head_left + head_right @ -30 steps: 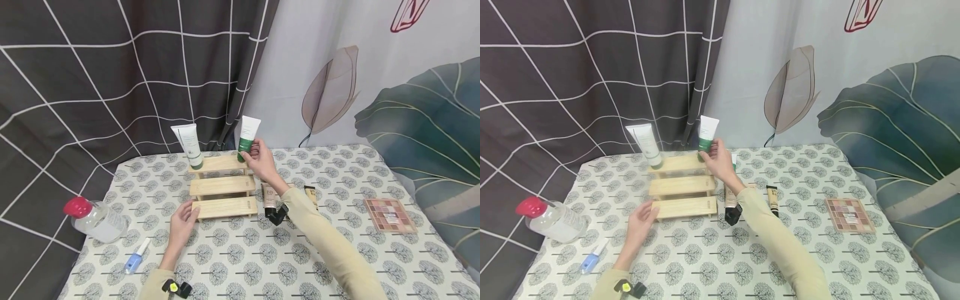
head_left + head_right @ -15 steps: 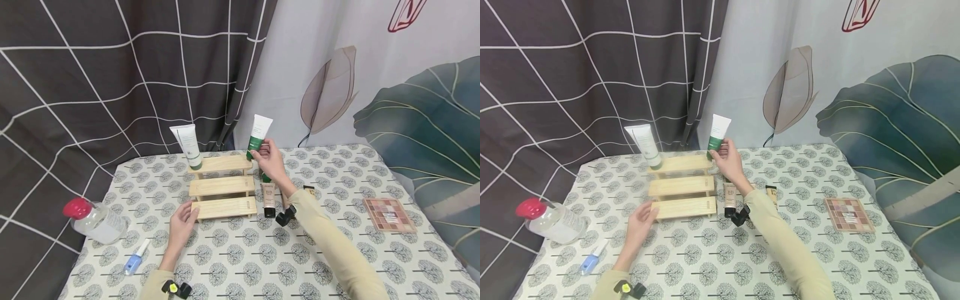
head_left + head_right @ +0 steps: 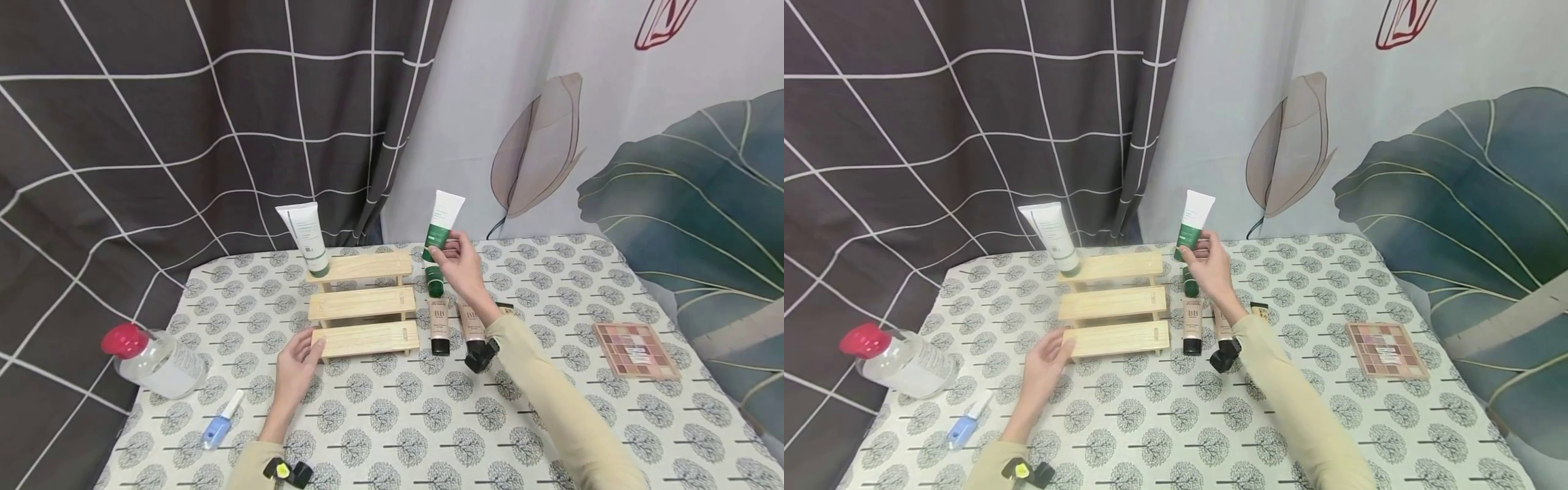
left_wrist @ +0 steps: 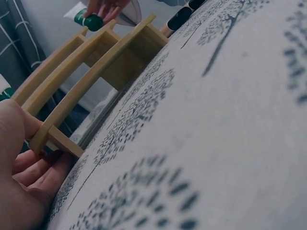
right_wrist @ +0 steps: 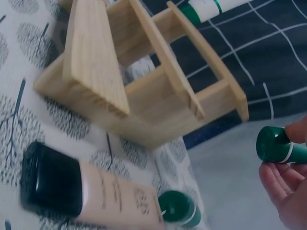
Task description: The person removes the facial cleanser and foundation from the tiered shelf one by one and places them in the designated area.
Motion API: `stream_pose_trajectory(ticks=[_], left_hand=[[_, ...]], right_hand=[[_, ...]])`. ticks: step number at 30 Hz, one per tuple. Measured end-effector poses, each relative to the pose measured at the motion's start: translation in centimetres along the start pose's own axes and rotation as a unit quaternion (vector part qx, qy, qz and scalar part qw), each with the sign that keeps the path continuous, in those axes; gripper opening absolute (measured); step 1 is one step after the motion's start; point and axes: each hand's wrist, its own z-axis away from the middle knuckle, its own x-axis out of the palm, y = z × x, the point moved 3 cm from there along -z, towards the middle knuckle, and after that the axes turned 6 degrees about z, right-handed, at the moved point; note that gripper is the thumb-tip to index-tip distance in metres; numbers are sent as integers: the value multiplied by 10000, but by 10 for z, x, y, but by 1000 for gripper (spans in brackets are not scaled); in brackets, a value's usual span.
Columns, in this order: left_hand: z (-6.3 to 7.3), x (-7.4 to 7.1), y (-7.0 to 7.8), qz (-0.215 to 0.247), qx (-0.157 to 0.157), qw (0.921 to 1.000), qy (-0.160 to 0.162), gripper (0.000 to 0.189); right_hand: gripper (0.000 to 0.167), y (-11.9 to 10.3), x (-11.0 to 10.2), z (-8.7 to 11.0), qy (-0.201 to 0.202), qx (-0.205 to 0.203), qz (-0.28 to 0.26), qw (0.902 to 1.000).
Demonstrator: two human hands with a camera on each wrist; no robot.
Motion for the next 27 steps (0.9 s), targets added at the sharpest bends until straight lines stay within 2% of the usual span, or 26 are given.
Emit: stream_pose_trajectory(ticks=[16,27], left_hand=[[-1,0,-2,-14,-16,10000,59,46],[-1,0,-1,4,11,10000,88,45]], right_hand=[[50,45,-22,-5,384,461,570,9966],[51,64,-30,-3,122,908,859,9921]])
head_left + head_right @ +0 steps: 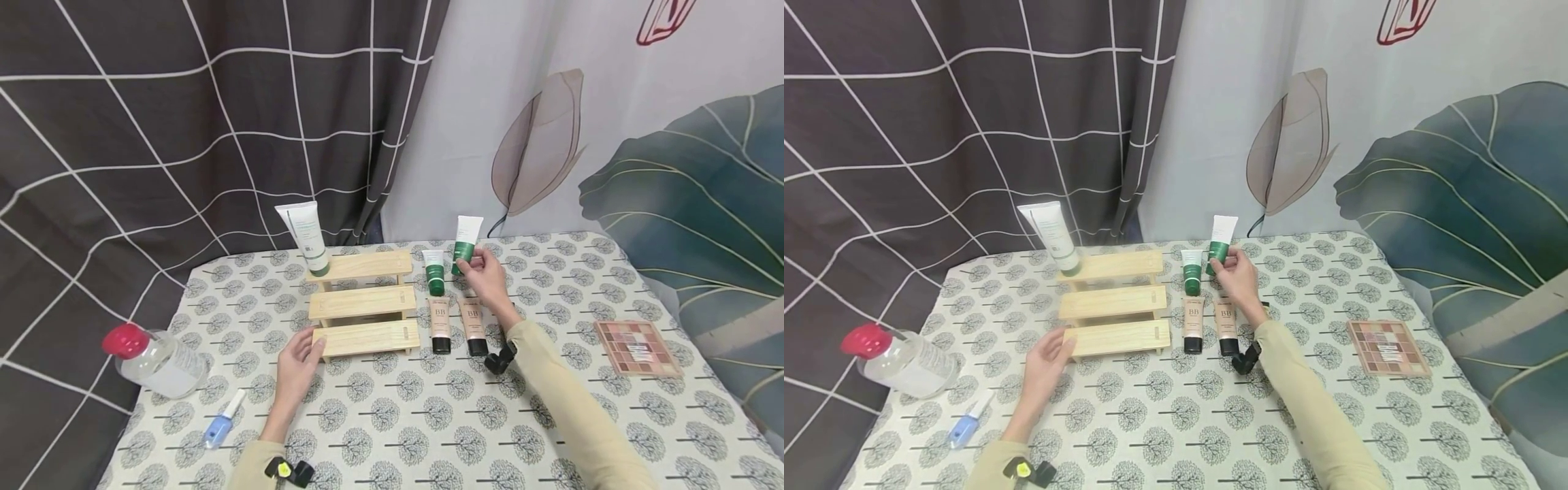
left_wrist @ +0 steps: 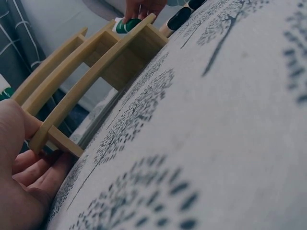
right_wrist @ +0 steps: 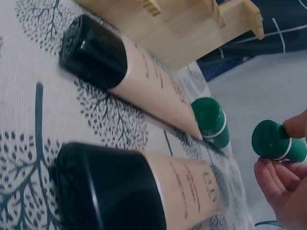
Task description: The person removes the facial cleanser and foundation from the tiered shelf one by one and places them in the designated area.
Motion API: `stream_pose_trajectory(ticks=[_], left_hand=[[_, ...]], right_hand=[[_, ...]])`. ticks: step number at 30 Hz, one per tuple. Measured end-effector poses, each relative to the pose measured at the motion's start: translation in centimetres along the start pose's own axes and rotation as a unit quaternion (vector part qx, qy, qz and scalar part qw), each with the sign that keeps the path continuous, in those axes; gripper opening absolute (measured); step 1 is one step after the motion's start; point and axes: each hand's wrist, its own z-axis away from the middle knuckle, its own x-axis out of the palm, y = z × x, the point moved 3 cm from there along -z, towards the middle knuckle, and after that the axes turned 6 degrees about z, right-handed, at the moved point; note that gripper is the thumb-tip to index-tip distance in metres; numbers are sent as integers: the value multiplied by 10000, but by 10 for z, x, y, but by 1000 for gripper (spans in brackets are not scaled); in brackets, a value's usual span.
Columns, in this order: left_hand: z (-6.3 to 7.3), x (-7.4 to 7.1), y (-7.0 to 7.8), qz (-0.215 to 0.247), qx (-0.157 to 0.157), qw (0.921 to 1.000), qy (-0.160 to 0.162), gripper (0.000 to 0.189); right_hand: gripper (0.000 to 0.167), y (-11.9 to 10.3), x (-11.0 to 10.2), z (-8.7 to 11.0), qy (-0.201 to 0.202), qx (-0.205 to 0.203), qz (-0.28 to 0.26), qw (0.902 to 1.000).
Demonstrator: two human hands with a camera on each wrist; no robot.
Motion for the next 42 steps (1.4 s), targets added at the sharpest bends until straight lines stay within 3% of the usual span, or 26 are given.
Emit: stream_pose_trajectory(ticks=[10,16,27,36,42], left_hand=[[1,1,1,-116,72,9999,18,45],[1,1,1,-38,47,10000,17,45],[2,1,0,57,16,9999,-84,47],[1,0,2,87,-23,9999,-121,48],[2,0,2,66,15,9999,-95,48]], right_hand=[[59,13,-2,-2,-353,264,675,9967],[57,23,-2,-8,-780,461,750,9931],[59,26,-1,-13,-1110,582,1205,9848],[59,19,-8,-16,-1343,152,1857,9733],[58,18,-10,-14,-1289,104,1976,9717]])
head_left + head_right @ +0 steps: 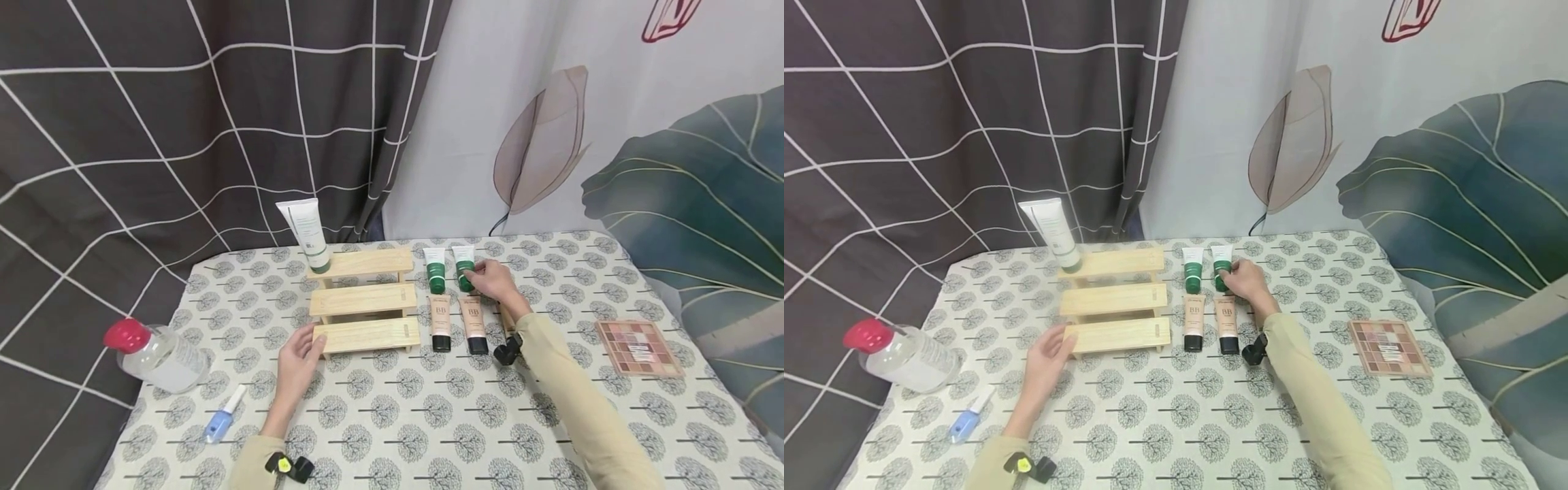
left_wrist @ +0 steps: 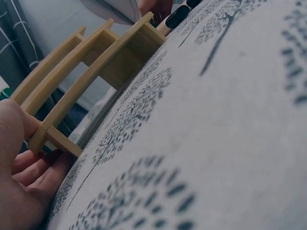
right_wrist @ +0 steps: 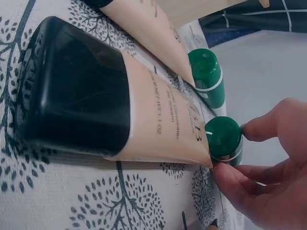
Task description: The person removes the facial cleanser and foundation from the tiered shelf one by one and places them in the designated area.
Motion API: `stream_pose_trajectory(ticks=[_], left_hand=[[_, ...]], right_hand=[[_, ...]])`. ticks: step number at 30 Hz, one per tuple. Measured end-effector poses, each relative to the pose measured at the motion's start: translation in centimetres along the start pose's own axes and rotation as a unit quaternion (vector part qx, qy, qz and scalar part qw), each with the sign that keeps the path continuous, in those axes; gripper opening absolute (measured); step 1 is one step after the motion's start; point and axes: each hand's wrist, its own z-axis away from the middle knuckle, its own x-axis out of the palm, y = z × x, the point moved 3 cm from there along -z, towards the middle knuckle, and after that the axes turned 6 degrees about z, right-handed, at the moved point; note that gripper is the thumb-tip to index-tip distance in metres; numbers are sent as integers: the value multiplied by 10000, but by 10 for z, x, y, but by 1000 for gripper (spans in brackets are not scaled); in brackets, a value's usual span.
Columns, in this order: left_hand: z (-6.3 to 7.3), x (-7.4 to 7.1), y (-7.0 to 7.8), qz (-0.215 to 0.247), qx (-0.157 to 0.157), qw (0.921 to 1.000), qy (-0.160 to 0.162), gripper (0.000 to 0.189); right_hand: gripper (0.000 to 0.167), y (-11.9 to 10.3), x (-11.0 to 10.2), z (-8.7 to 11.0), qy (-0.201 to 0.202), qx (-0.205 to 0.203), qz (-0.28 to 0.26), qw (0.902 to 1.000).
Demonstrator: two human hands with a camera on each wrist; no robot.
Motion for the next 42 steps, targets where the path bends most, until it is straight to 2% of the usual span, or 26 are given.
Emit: stream_pose_trajectory(ticks=[4,12,19,29,35,42], left_hand=[[1,-1,-1,-121,24,9998,125,46],[3,-2,0,-98,-115,9999,-37,49],[4,-1,1,-41,-54,10000,-27,49],[2,0,0,-52,6,10000,-45,50],[-1,0,-5,-128,-129,9998,-32,48],[0,1,-2,-112,-107,9999,-27,49]], right_hand=[[55,-4,-2,2,89,-59,-183,9998],[47,-27,-7,3,558,-520,-638,9950],[48,-59,-16,8,681,-651,-1220,9881],[44,-108,-22,3,859,-1119,-1344,9808],[44,-135,-19,5,663,-1277,-1655,9757],[42,-163,-9,6,406,-1465,-1953,9689]])
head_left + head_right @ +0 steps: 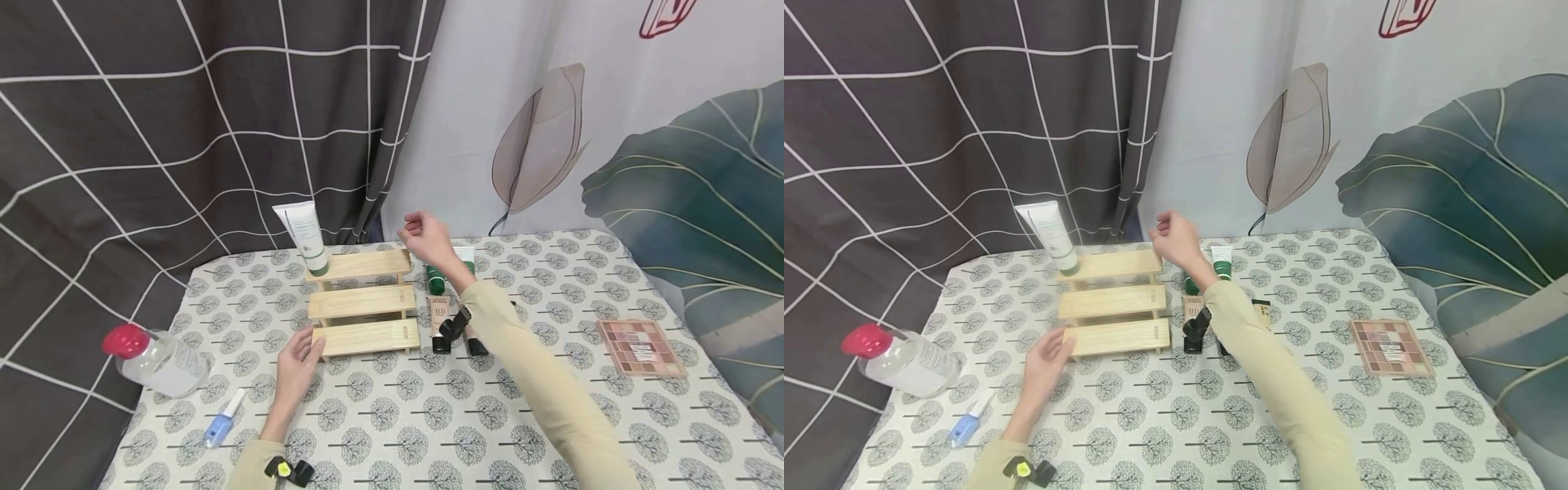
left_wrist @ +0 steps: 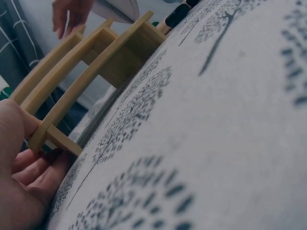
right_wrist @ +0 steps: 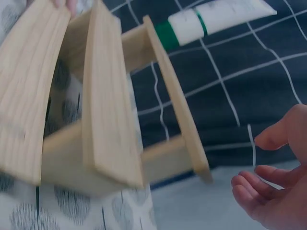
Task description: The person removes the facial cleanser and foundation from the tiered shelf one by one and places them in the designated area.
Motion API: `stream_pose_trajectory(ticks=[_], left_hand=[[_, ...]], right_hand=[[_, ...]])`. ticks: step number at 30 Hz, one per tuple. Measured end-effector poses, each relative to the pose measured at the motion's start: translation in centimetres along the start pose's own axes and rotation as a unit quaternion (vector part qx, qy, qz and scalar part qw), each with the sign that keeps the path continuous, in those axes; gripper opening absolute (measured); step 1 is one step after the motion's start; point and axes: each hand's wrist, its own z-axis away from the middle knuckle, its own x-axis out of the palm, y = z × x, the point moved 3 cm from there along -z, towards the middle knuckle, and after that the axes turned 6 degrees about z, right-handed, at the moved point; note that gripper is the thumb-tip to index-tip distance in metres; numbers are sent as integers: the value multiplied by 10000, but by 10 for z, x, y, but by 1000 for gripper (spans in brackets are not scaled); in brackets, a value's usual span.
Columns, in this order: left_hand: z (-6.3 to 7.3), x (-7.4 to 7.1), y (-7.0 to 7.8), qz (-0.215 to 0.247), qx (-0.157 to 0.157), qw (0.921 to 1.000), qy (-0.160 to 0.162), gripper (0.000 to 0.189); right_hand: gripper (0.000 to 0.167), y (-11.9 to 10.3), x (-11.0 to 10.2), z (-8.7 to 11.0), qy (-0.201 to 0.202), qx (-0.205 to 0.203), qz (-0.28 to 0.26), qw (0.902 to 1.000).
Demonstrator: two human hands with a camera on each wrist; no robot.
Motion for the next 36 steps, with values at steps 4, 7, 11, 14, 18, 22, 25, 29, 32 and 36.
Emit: stream_pose_trajectory(ticks=[4,7,11,14,18,22,25,29,32,36], left_hand=[[1,0,2,91,93,9999,37,48],[1,0,2,72,148,9998,79,47],[1,0,0,17,164,9998,106,47],[1,0,0,61,136,9999,81,47],[0,1,2,164,105,9998,22,48],[-1,1,2,186,101,9998,-11,48],[-1,0,2,190,114,9998,-22,48],[-1,0,2,191,119,9997,-32,48],[0,-1,1,177,57,9998,-39,49],[0,-2,1,193,42,9998,-58,49]], right_hand=[[43,-11,11,0,-72,-25,-162,9998],[45,-17,20,0,-182,16,-276,9995],[46,-26,34,-1,-355,-124,-313,9988],[47,-33,42,-1,-444,-340,-122,9984],[50,-41,51,-1,-503,-657,259,9962],[55,-48,60,-1,-602,-984,494,9921],[60,-52,68,0,-711,-1193,570,9887],[64,-55,81,3,-843,-1343,519,9860],[66,-59,91,5,-940,-1398,388,9849],[68,-64,104,7,-992,-1471,267,9838]])
